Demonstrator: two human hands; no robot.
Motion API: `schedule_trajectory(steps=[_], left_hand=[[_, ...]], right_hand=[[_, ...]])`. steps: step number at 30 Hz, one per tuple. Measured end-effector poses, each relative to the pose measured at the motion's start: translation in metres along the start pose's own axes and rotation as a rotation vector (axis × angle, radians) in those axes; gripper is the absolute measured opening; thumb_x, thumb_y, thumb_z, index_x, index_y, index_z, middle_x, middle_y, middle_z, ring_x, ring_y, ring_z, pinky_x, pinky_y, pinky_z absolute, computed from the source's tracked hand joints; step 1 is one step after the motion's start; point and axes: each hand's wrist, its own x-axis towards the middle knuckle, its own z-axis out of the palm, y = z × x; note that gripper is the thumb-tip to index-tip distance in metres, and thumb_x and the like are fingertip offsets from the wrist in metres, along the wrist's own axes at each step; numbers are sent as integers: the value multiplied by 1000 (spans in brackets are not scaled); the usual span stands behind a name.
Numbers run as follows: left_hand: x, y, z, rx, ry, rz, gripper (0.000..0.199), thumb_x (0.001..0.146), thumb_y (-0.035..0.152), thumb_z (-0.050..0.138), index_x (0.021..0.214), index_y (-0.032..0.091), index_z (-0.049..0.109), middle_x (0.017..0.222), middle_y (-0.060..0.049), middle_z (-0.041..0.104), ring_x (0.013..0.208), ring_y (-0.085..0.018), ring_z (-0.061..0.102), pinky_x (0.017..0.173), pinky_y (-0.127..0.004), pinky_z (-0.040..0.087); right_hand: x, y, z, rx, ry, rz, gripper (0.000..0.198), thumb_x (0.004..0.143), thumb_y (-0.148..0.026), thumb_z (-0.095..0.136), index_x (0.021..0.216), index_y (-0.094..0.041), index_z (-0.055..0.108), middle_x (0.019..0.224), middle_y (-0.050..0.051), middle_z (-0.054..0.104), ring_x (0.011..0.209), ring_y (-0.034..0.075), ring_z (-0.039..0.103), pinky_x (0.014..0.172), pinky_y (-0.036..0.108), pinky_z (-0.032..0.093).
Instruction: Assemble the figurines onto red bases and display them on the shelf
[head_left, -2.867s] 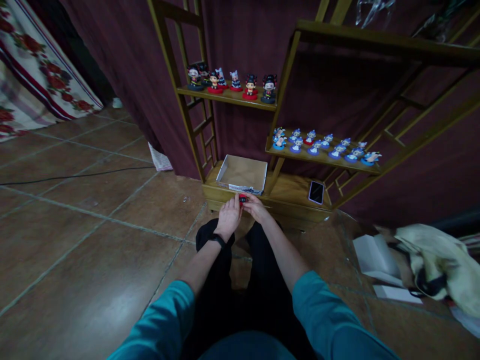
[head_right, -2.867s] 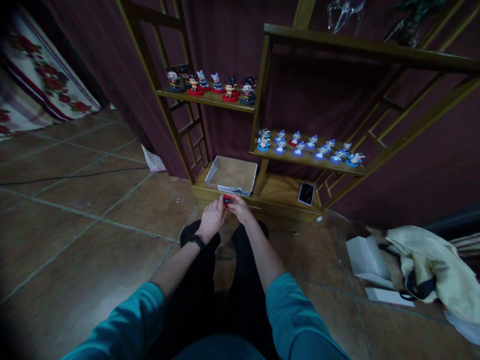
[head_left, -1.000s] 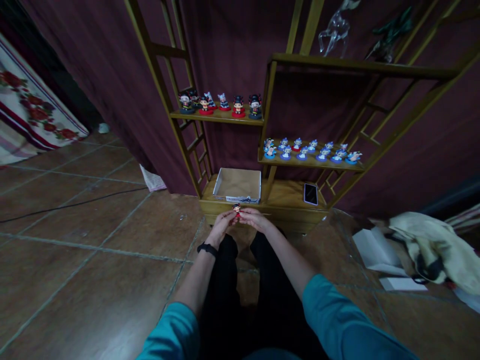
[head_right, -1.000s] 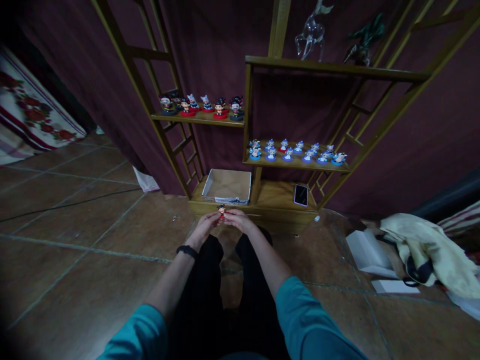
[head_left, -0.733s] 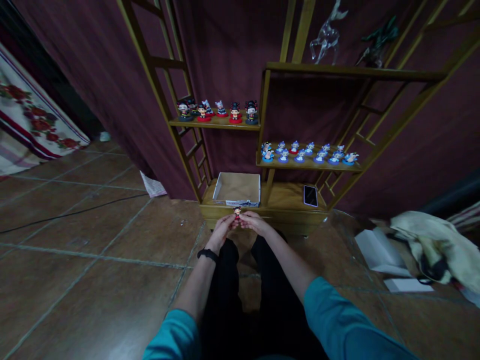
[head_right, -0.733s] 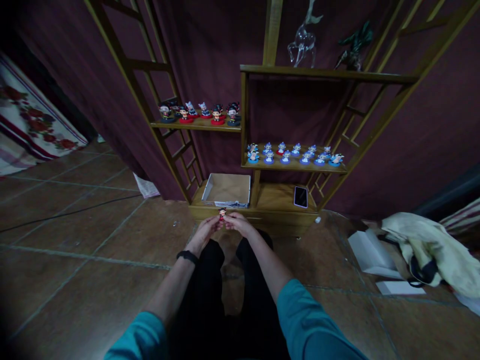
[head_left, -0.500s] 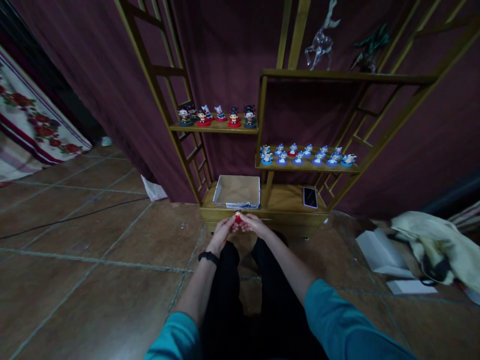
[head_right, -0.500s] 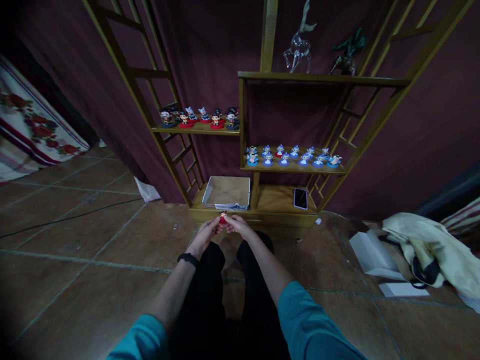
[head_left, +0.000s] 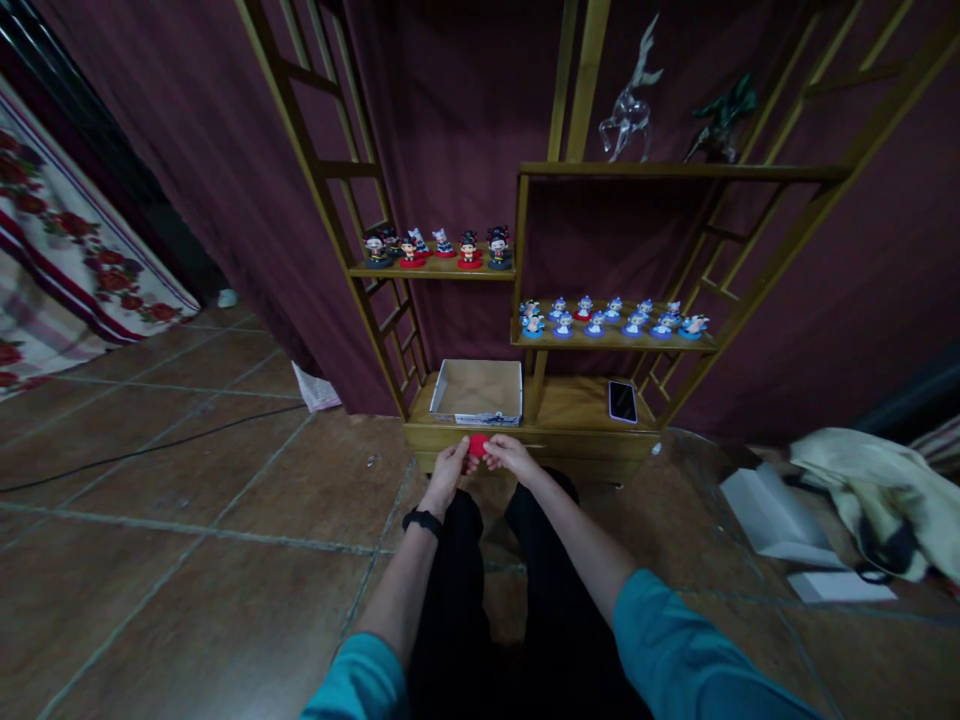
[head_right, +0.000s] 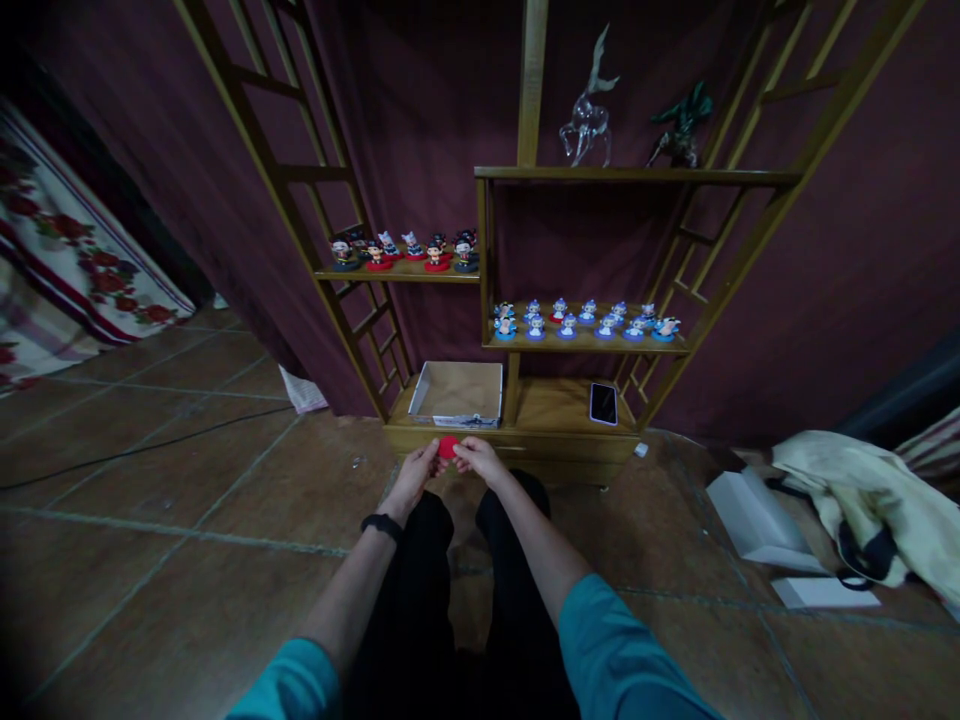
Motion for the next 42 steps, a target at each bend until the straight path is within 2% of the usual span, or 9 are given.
schedule_trajectory(steps=[5,9,12,14,17,27,30,35,42], left_hand=[[0,-3,2,38,94,83,36,68,48,57,58,14,56,47,0,53,40,-8,43,42,-20,29],[-3,-2,5,26,210,204,23,64,28,62,84,16,63,67,-1,61,51,-8,48,47,-20,33],[-7,3,8,51,88,231,36,61,20,63,97,18,64,87,-4,65,65,-12,55,59,-23,41],[-9,6,8,56,5,220,34,61,20,63,95,18,66,93,-6,66,77,-15,57,69,-26,43],[-10,8,8,42,-16,183,31,60,23,66,91,18,68,95,-7,66,86,-18,58,76,-29,43],[-6,4,2,-2,68,74,34,55,35,73,81,14,67,69,-4,66,57,-11,56,54,-23,41],[-4,2,0,-33,58,47,36,55,39,72,79,13,65,66,-4,65,54,-10,56,50,-21,39],[-2,1,3,-17,71,-2,34,58,40,70,76,12,63,66,-6,65,54,-11,57,49,-21,39],[-1,-2,6,-48,63,-20,37,60,36,70,88,13,60,68,-5,66,52,-11,59,48,-21,39]], right_hand=[[-4,-4,-2,91,19,35,27,68,-40,65,73,-15,56,56,-1,59,44,6,50,47,19,43],[-9,-8,-8,170,-30,128,22,73,-35,61,77,-13,59,57,1,60,45,7,51,48,19,43],[-11,-11,-13,191,-71,213,20,76,-32,58,79,-13,60,57,1,61,45,8,52,47,19,43],[-11,-12,-14,195,-85,254,19,77,-31,57,79,-13,60,56,1,60,45,8,52,47,19,43],[-10,-13,-14,180,-97,288,22,78,-34,56,76,-13,59,56,1,60,44,7,51,45,19,42],[-3,-6,-8,144,5,185,35,72,-47,58,59,-16,49,42,-6,45,34,4,34,34,16,26],[-2,-6,-9,150,46,141,25,72,-40,60,67,-16,54,50,-4,52,37,4,39,36,16,30],[0,-4,-10,205,-2,127,15,71,-26,63,82,-17,61,69,1,62,48,6,51,46,18,42],[6,4,-13,228,37,129,14,67,-16,65,81,-15,61,63,1,61,50,8,53,50,20,46]])
